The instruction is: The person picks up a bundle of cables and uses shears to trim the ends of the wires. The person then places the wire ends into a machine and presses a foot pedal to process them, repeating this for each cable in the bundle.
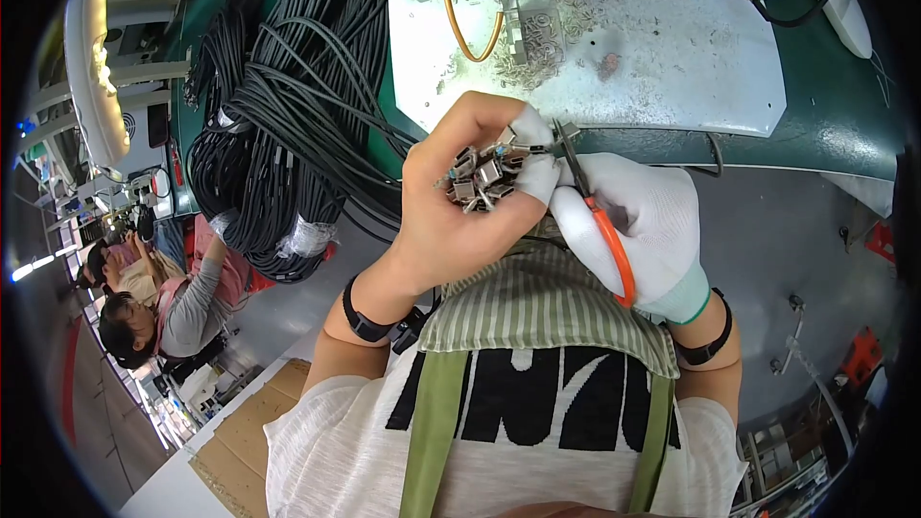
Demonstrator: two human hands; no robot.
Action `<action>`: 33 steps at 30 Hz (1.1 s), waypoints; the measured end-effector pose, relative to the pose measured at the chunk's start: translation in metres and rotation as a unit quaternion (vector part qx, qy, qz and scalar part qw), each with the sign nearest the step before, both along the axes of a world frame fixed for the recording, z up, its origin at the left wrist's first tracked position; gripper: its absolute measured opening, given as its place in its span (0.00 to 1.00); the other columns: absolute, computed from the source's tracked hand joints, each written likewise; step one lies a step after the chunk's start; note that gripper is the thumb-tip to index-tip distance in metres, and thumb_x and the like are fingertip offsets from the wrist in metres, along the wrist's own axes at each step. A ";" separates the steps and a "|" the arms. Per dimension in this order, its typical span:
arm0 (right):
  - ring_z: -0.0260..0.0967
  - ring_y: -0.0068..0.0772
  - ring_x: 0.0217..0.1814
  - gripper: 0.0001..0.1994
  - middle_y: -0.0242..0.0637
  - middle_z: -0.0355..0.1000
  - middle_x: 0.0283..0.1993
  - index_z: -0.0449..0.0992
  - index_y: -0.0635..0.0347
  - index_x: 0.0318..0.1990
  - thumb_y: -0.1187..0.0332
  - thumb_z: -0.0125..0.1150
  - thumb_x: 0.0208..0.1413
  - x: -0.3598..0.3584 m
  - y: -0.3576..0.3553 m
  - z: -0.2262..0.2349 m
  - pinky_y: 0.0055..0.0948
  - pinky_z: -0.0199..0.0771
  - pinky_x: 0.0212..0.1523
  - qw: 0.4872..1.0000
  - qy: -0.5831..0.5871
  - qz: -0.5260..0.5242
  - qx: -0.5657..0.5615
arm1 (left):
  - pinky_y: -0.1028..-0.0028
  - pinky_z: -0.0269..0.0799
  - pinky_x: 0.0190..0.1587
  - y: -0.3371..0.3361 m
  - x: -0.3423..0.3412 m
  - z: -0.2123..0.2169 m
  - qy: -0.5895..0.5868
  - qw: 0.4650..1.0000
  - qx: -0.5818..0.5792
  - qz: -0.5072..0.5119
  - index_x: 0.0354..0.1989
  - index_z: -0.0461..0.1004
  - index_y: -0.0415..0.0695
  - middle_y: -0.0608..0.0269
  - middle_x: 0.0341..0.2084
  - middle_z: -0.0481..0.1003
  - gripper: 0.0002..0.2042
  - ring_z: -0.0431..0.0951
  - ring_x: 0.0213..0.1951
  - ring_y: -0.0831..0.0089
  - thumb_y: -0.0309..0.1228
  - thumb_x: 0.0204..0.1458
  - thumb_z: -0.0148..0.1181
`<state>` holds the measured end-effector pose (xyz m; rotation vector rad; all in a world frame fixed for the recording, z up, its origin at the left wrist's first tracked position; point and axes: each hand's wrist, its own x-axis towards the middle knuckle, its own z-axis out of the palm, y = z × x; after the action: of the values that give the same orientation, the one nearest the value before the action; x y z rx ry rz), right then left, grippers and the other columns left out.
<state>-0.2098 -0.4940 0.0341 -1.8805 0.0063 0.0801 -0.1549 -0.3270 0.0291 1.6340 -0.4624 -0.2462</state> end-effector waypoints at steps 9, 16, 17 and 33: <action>0.63 0.34 0.18 0.06 0.38 0.66 0.19 0.74 0.60 0.31 0.68 0.61 0.49 -0.001 -0.010 0.003 0.28 0.64 0.21 0.999 0.024 0.038 -0.023 | 0.85 0.67 0.30 0.002 0.001 -0.004 -0.174 0.977 0.114 -0.054 0.41 0.69 0.36 0.65 0.28 0.74 0.18 0.70 0.27 0.87 0.16 0.38 0.61; 0.63 0.36 0.18 0.06 0.38 0.65 0.19 0.73 0.60 0.30 0.69 0.61 0.48 -0.003 -0.015 0.001 0.30 0.63 0.21 0.994 -0.049 0.016 -0.095 | 0.86 0.65 0.28 -0.004 -0.002 -0.007 -0.130 0.988 0.081 -0.032 0.41 0.69 0.36 0.64 0.28 0.74 0.19 0.69 0.25 0.88 0.17 0.37 0.62; 0.60 0.31 0.17 0.06 0.37 0.64 0.18 0.74 0.62 0.32 0.71 0.61 0.47 -0.005 -0.014 -0.002 0.28 0.61 0.20 0.988 -0.091 0.007 -0.127 | 0.86 0.65 0.28 -0.003 -0.003 -0.008 -0.130 0.988 0.080 -0.033 0.41 0.69 0.36 0.64 0.28 0.74 0.19 0.69 0.25 0.88 0.17 0.37 0.62; 0.57 0.28 0.15 0.07 0.36 0.62 0.17 0.75 0.64 0.33 0.72 0.61 0.48 -0.007 -0.012 -0.005 0.26 0.59 0.20 0.994 -0.074 0.007 -0.081 | 0.85 0.65 0.29 -0.012 -0.009 0.002 0.056 0.998 0.028 0.028 0.35 0.69 0.38 0.68 0.24 0.73 0.11 0.68 0.26 0.89 0.19 0.41 0.62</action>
<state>-0.2165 -0.5064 0.0295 -2.0447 -0.1045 -0.0512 -0.1636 -0.3390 0.0315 1.6756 -0.3261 -0.3090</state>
